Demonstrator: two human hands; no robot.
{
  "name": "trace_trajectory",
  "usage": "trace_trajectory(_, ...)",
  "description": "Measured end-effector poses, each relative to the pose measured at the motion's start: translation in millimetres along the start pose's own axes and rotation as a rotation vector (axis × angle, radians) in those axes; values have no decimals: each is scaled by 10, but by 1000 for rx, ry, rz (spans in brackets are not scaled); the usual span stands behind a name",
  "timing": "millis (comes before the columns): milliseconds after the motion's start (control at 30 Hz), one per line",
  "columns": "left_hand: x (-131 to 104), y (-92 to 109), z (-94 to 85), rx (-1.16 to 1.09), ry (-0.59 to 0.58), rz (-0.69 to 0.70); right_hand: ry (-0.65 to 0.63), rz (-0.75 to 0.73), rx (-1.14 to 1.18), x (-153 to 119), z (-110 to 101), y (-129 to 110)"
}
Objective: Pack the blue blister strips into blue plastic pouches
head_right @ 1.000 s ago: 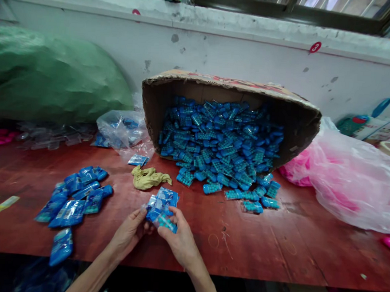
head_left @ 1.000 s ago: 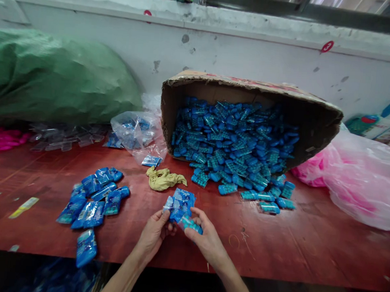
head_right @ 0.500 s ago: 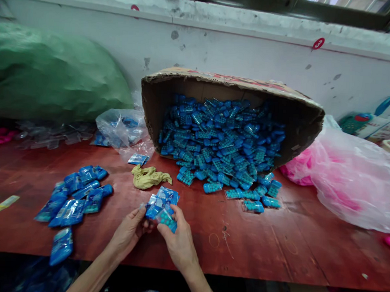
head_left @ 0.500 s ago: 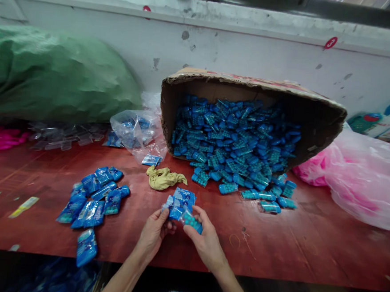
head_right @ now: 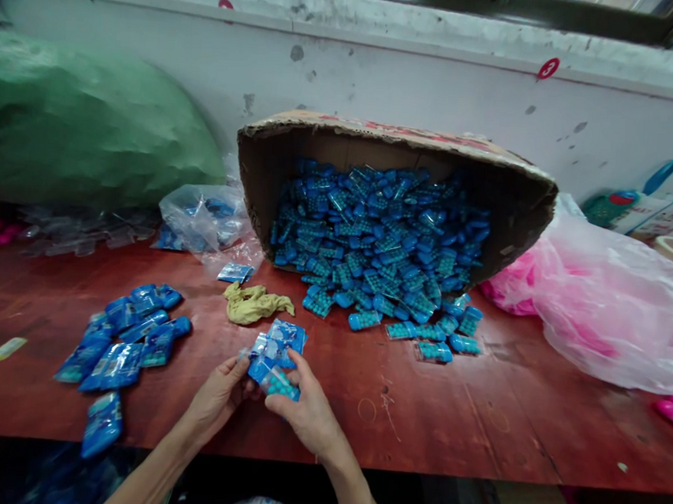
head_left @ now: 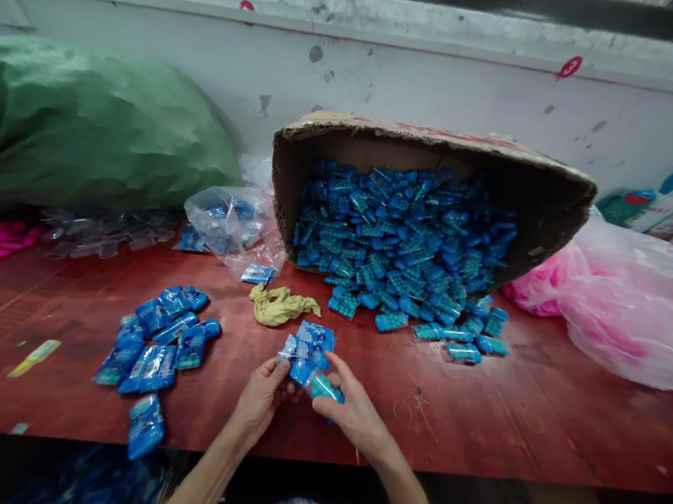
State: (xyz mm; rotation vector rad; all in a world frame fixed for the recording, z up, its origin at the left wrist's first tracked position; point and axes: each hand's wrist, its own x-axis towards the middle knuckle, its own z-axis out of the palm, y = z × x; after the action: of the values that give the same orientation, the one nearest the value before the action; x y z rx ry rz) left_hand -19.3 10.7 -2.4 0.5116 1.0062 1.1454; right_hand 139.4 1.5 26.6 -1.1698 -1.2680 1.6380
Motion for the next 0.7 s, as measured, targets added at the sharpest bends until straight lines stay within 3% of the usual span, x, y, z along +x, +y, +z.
trace_trajectory(300,24,-28,12,-42,1,-47,-37,9,33,10,-18,-13)
trace_trajectory(533,48,-31,-37,-26,-10,-40,-172,1,59,30,-84,1)
trace_trajectory(700,52,-21,-88,-10,-37,-28,-187,-10,29,30,-116,17)
